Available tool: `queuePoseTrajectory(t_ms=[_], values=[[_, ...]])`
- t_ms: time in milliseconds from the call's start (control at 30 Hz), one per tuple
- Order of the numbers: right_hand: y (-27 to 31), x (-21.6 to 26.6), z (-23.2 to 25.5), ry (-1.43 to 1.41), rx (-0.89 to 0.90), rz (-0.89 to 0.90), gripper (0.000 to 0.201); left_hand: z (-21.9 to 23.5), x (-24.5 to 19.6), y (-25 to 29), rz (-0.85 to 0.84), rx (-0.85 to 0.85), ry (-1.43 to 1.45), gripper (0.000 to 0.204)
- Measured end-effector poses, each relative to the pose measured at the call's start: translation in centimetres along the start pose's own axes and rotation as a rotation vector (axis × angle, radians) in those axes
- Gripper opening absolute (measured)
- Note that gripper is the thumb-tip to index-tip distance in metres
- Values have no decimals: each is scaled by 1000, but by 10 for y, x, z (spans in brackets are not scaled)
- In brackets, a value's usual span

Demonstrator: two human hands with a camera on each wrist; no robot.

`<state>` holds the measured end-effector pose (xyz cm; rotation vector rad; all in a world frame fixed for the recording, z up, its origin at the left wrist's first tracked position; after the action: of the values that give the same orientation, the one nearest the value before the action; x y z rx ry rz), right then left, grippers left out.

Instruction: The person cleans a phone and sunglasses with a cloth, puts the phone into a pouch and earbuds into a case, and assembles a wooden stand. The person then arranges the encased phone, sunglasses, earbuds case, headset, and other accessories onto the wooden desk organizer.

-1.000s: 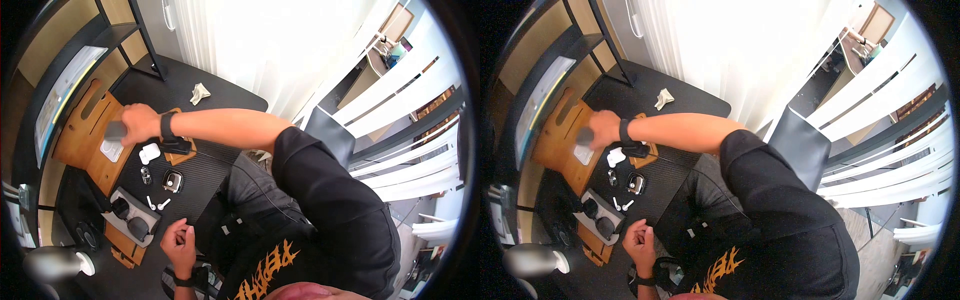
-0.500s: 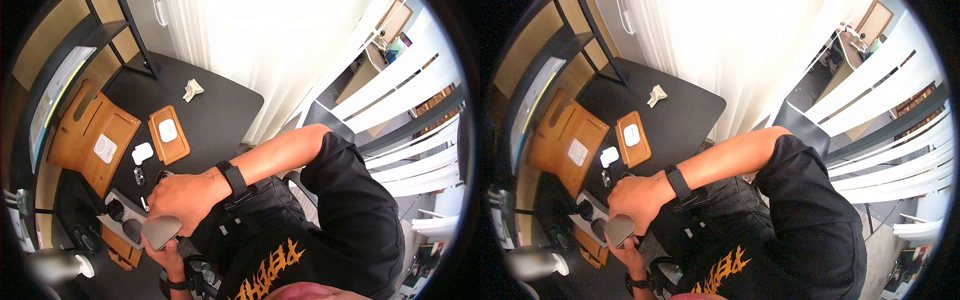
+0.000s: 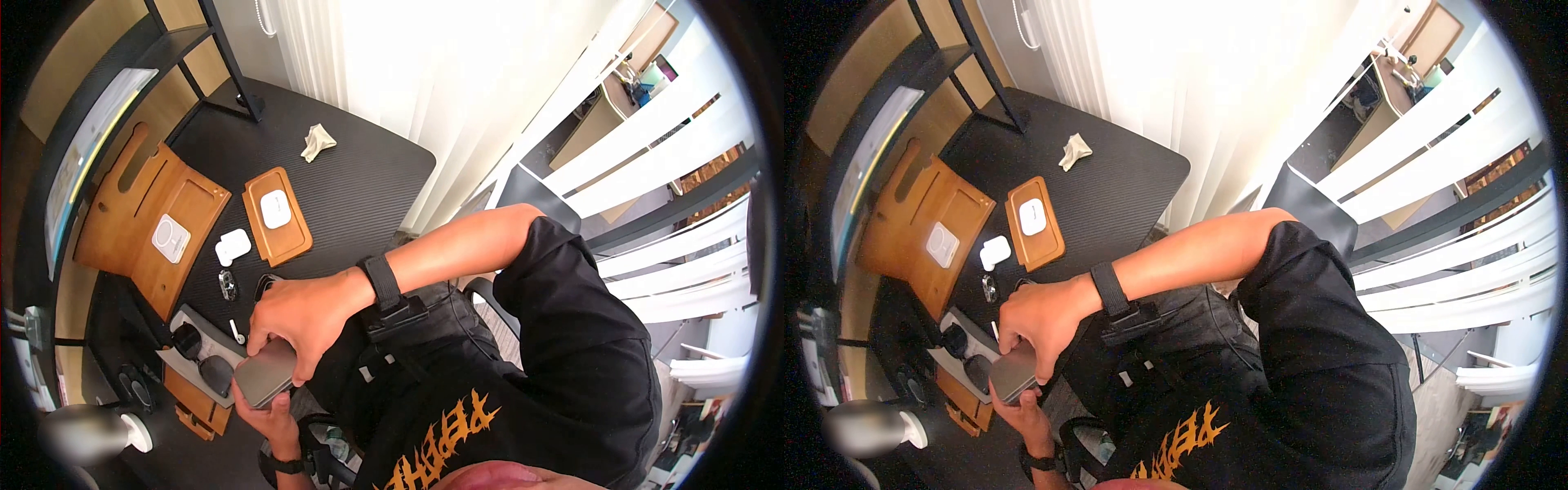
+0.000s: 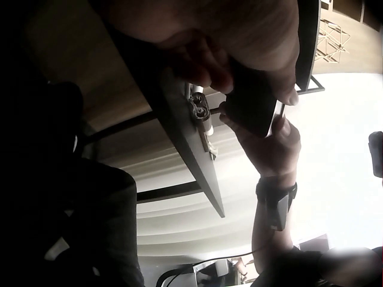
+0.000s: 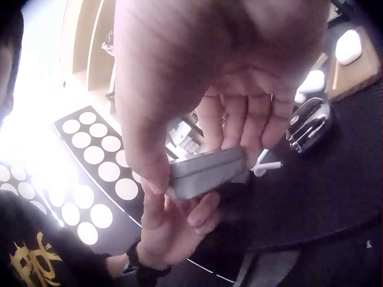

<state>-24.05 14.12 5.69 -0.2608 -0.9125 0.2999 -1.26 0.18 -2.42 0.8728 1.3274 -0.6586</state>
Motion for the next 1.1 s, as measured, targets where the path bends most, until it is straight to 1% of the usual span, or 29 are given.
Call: queuePoseTrajectory(t_ms=[67, 133, 167, 233, 267, 333, 400, 500, 533, 600, 633, 700, 733, 767, 800, 833, 867, 933, 967, 1000, 1067, 1100], values=[[1, 1, 4, -11, -5, -5, 46, 8, 14, 0, -9, -16, 3, 86], [3, 1, 10, -254, -10, -120, 51, 12, 19, -1, -18, -33, 6, 86], [4, 0, 7, -253, -10, -121, 51, 12, 17, -1, -26, -13, -19, 84], [6, 1, -2, -19, -59, 28, 58, 8, 12, -1, -37, 13, -42, 83], [7, 2, -4, -17, -61, 28, 58, 6, 8, 0, -17, 12, -29, 83], [8, 7, -6, 91, -92, 47, 65, 3, 5, 0, 2, 10, -20, 83], [7, 10, -6, 82, -93, 33, 67, 1, 5, 0, -18, -42, 13, 83], [8, 12, -6, 136, -98, 31, 69, 3, 4, 0, -11, -18, -33, 85], [10, 13, -6, 148, -108, 55, 69, 2, 4, 0, -11, -21, -34, 85], [12, 14, -3, 157, -115, 80, 69, -5, 1, -2, -95, -2, -13, 88], [14, 16, 1, 157, -137, 87, 69, -7, 0, -2, -94, -5, -12, 88], [19, 19, 13, 171, -189, 75, 68, -9, -2, -3, -69, 51, 49, 94], [21, 19, 20, 183, -218, 59, 68, -10, -4, -3, -66, 43, 49, 94], [24, 15, 27, 199, -281, 75, 70, -11, -6, -5, -74, 47, 69, 95], [29, 13, 38, 255, -301, 83, 72, -13, -8, -6, -82, 51, 89, 96], [35, 14, 49, 266, -331, 18, 72, -14, -10, -6, -86, 60, 78, 91], [42, 14, 60, 273, -358, -45, 73, -15, -10, -7, -80, 49, 80, 91], [58, 4, 81, 434, -450, -52, 74, -15, -10, -6, -111, 81, 44, 80], [67, 1, 91, 525, -471, -91, 74, -15, -9, -7, -146, 99, 53, 74], [78, -5, 101, 610, -491, -127, 74, -15, -9, -7, -131, 56, 47, 74], [99, -18, 113, 594, -558, -266, 74, -17, -12, -6, -103, 99, 69, 68], [107, -24, 115, 580, -588, -301, 74, -17, -14, -5, -109, 104, 76, 63]])
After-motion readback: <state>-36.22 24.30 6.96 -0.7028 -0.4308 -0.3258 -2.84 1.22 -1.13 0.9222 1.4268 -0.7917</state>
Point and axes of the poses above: each hand's wrist, its own y-axis away from the middle knuckle, its own z-axis out of the back of the hand, x = y × z, the point moved 1 cm from there along -y, towards the middle knuckle, and after that the axes turned 11 degrees about z, right-handed, at the moved point
